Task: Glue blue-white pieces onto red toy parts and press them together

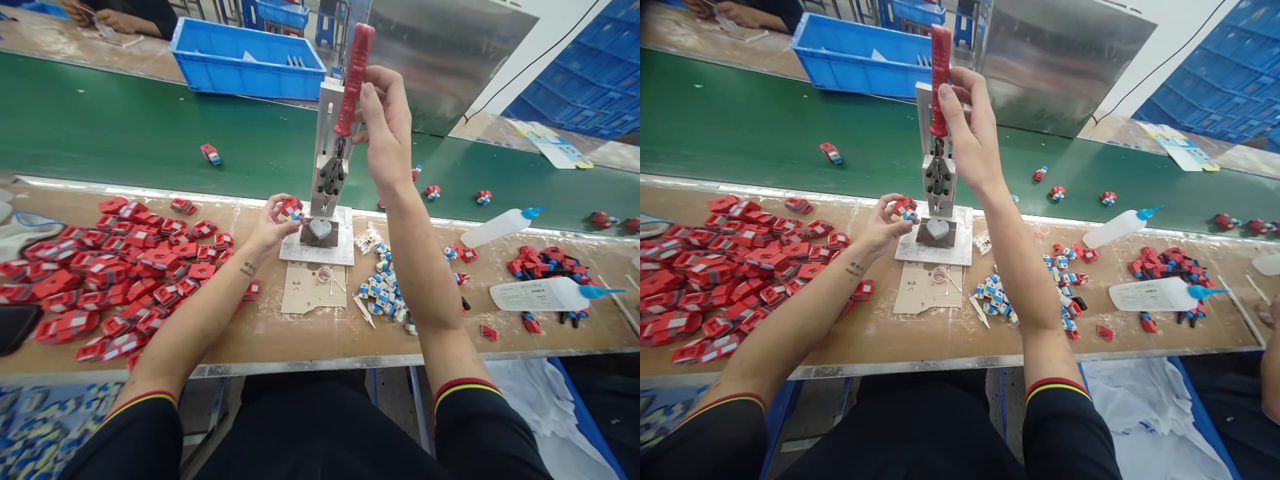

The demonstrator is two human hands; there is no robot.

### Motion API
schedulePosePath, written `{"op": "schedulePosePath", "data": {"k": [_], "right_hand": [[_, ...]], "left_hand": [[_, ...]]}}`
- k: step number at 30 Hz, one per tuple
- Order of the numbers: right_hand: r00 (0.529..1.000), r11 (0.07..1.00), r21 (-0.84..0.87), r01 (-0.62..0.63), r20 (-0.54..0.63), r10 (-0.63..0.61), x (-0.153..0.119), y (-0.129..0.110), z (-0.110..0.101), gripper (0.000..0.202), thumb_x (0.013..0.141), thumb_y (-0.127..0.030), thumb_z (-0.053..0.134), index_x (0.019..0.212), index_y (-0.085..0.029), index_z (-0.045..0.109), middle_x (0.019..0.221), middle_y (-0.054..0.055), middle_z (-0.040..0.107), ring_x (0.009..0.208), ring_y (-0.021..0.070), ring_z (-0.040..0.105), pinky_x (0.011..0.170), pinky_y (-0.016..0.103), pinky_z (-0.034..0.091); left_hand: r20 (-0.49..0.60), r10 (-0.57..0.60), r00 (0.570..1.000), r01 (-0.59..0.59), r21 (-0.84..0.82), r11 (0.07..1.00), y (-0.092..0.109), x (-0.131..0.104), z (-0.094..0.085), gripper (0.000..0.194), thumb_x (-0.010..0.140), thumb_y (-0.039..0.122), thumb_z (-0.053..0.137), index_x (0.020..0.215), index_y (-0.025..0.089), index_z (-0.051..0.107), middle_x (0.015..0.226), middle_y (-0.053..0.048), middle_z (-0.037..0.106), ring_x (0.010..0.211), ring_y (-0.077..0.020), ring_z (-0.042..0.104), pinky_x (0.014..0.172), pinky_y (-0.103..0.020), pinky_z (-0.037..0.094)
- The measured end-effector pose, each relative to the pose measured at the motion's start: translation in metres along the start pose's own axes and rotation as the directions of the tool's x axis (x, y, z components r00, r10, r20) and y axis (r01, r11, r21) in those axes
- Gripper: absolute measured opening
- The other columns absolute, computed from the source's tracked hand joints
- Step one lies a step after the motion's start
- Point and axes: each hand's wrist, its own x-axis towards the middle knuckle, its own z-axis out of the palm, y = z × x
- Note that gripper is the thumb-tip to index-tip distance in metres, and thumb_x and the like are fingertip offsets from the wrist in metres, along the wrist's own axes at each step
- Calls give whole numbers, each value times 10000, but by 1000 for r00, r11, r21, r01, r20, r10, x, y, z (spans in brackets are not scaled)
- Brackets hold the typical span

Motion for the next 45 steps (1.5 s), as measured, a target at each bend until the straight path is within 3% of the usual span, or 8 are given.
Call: {"op": "schedulePosePath", "data": {"k": [7, 11, 14, 21, 29, 34, 41, 45], "right_hand": [[970, 969, -234, 74, -208, -125, -66, 2, 0, 440, 1076, -624, 310, 1344, -328, 497, 1311, 80, 568, 1260, 276, 637, 948, 488, 618], [987, 937, -310, 160, 43, -154, -128, 6, 13, 331, 1023, -524, 533, 1256, -293, 573, 1202, 100, 644, 1169, 280, 654, 925, 495, 623], [974, 944, -291, 153, 207, -94, -152, 9, 28, 522, 938, -496, 700, 1386, -282, 542, 1331, 135, 647, 1297, 310, 612, 1056, 537, 593], [989, 950, -304, 72, 143, -29, -161, 4, 45, 552, 868, -459, 817, 1359, -310, 615, 1370, 121, 696, 1300, 330, 636, 1126, 588, 534], [981, 924, -349, 158, 164, -106, -165, 8, 26, 379, 927, -408, 703, 1290, -303, 671, 1242, 78, 792, 1154, 296, 728, 1024, 533, 591], [942, 819, -505, 272, 313, -119, -161, 31, 18, 286, 953, -368, 676, 1212, -260, 729, 1198, 99, 810, 1094, 311, 724, 947, 503, 596], [904, 812, -504, 293, 424, -63, -157, 52, 24, 289, 981, -300, 630, 1252, -244, 715, 1276, 128, 772, 1142, 319, 691, 980, 507, 593], [977, 857, -486, 171, 194, -85, -141, 46, 4, 270, 1018, -376, 552, 1222, -275, 698, 1231, 113, 737, 1198, 317, 672, 1030, 547, 583]], "left_hand": [[-8, 39, 999, -39, -57, 998, 14, -12, 5, 719, 560, 260, 930, 1101, 319, 460, 991, 37, 596, 776, -118, 561, 763, -296, 495], [73, -31, 997, 42, -163, 986, 25, -33, 20, 716, 593, 492, 968, 1108, 302, 509, 1115, -10, 628, 811, -134, 575, 710, -301, 469], [150, -69, 986, 95, -175, 980, 29, -49, 40, 758, 651, 797, 849, 1128, 275, 579, 1247, -78, 650, 1008, -231, 645, 769, -361, 528], [236, -89, 968, 130, -164, 978, 27, -75, 69, 983, 628, 1058, 600, 1233, 283, 641, 1213, -113, 678, 1256, -335, 627, 872, -445, 606], [181, 49, 982, -40, -50, 998, 25, -69, 43, 890, 671, 823, 840, 1379, 349, 582, 1393, -78, 626, 1272, -271, 639, 990, -383, 592], [281, 75, 957, -144, 233, 962, 27, -42, 17, 606, 721, 451, 939, 1234, 255, 684, 1198, -85, 721, 1018, -235, 717, 966, -412, 598], [328, 65, 942, -183, 345, 921, 11, -12, 11, 422, 695, 314, 899, 1005, 219, 629, 968, -41, 706, 893, -195, 679, 875, -373, 556], [247, 134, 960, -235, 442, 866, 5, 2, 8, 404, 718, 268, 838, 1026, 226, 579, 871, 5, 675, 793, -168, 620, 788, -327, 491]]}}
